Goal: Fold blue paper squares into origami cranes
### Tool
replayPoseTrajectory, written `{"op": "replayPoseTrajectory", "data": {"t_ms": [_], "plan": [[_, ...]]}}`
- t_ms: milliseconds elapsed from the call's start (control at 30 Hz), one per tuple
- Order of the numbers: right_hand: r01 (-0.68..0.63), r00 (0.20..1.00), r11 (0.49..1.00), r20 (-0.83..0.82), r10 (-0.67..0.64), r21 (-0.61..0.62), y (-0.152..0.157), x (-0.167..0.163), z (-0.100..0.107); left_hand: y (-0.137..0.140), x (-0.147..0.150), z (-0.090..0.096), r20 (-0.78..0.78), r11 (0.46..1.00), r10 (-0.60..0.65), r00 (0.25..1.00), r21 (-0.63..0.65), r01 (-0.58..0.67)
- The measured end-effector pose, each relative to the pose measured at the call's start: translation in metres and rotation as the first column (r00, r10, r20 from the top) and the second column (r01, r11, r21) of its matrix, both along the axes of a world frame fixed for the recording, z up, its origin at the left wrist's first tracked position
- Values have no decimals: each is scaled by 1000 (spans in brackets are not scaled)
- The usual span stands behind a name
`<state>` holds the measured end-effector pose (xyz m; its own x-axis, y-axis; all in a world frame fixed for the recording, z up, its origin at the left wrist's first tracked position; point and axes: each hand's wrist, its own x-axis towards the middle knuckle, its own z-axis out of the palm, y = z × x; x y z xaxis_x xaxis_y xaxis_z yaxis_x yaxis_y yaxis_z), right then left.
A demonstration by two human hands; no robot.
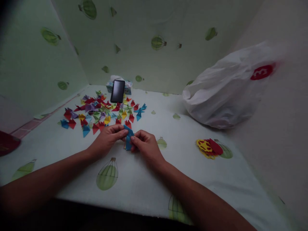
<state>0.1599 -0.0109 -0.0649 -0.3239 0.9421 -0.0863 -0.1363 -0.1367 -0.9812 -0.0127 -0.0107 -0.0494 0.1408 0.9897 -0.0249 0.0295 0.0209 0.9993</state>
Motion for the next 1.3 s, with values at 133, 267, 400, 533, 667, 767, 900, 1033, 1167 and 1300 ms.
{"op": "replayPoseTrajectory", "data": {"t_ms": [133, 267, 400, 533, 667, 767, 900, 1033, 1167, 1300], "plan": [[19, 1000, 999, 13, -20, 45, 4, 3, 1, 3, -3, 1, -118, 996, -63, 991, 60, 70], [2, 1000, 998, -22, -1, 65, 8, 4, -1, 3, -3, 0, -142, 987, -151, 978, 25, 156], [-7, 999, 998, 32, 5, 65, 8, 4, -1, 2, -3, 0, -131, 987, -160, 978, 12, 163], [-5, 994, 994, 106, -7, 113, 6, 4, 0, 2, -2, -2, -71, 993, -114, 991, 20, 115], [-37, 980, 984, 199, 2, 175, 5, 4, 1, 1, -1, -1, -34, 995, -94, 995, 12, 94], [-58, 968, 971, 253, -3, 233, 4, 4, 2, 0, -1, 2, -42, 997, -69, 997, 19, 70], [-88, 967, 966, 252, 24, 245, 3, 4, 4, -2, -1, 3, -56, 997, -48, 997, 51, 51], [-78, 980, 981, 192, 43, 177, 2, 2, 3, -2, 0, 4, -107, 994, -26, 994, 99, 37], [-95, 990, 992, 112, 85, 88, 2, 2, 2, -3, 1, 5, -89, 993, 7, 996, 119, 3], [-41, 988, 992, 150, 23, 118, 2, 3, 4, -1, 0, 3, -81, 995, -62, 995, 69, 67]]}}
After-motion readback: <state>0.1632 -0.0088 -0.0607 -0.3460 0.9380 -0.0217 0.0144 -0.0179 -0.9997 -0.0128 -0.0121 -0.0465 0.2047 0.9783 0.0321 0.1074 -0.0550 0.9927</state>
